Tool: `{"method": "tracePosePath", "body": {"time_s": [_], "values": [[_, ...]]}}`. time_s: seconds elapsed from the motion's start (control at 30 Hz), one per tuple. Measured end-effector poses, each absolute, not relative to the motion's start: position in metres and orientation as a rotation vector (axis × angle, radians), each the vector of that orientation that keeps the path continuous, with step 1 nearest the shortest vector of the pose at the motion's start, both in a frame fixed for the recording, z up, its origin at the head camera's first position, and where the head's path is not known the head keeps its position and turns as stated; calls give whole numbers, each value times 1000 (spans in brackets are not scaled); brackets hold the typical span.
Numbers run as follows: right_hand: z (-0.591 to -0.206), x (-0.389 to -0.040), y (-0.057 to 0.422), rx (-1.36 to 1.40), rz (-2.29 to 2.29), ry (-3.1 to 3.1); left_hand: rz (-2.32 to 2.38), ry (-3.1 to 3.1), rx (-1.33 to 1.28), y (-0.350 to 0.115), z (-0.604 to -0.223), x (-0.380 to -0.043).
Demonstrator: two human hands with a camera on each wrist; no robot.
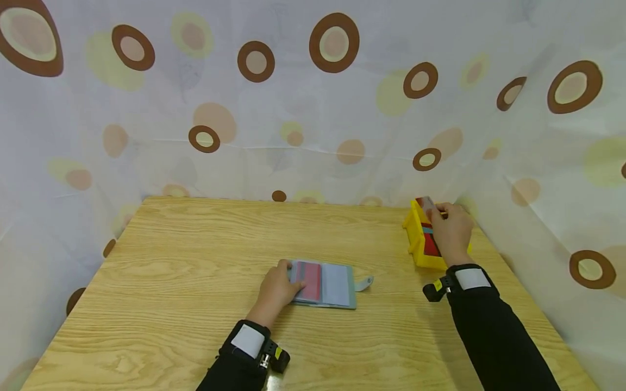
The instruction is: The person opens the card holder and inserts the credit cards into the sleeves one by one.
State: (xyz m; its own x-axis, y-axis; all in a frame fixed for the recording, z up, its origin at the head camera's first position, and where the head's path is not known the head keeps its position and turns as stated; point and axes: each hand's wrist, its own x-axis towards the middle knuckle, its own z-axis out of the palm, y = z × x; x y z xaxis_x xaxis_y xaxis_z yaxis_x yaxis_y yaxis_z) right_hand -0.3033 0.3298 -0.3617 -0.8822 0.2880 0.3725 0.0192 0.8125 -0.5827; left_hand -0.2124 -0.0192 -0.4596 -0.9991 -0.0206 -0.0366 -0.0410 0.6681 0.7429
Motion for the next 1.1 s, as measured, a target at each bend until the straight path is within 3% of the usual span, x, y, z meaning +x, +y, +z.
{"method": "tracePosePath", "body": {"time_s": [0.23,0.47,0.7,1.1], "values": [[-353,-274,264,37,1238,-2608,1294,2833,-57,-19,-461,-213],[-396,-247,217,204,1618,-2906,1290,2829,-61,-19,-462,-214],[-426,-233,202,185,1548,-3056,1279,2821,-76,-19,-463,-213],[-424,-228,197,311,1566,-3127,1292,2841,-64,-21,-463,-214]]}}
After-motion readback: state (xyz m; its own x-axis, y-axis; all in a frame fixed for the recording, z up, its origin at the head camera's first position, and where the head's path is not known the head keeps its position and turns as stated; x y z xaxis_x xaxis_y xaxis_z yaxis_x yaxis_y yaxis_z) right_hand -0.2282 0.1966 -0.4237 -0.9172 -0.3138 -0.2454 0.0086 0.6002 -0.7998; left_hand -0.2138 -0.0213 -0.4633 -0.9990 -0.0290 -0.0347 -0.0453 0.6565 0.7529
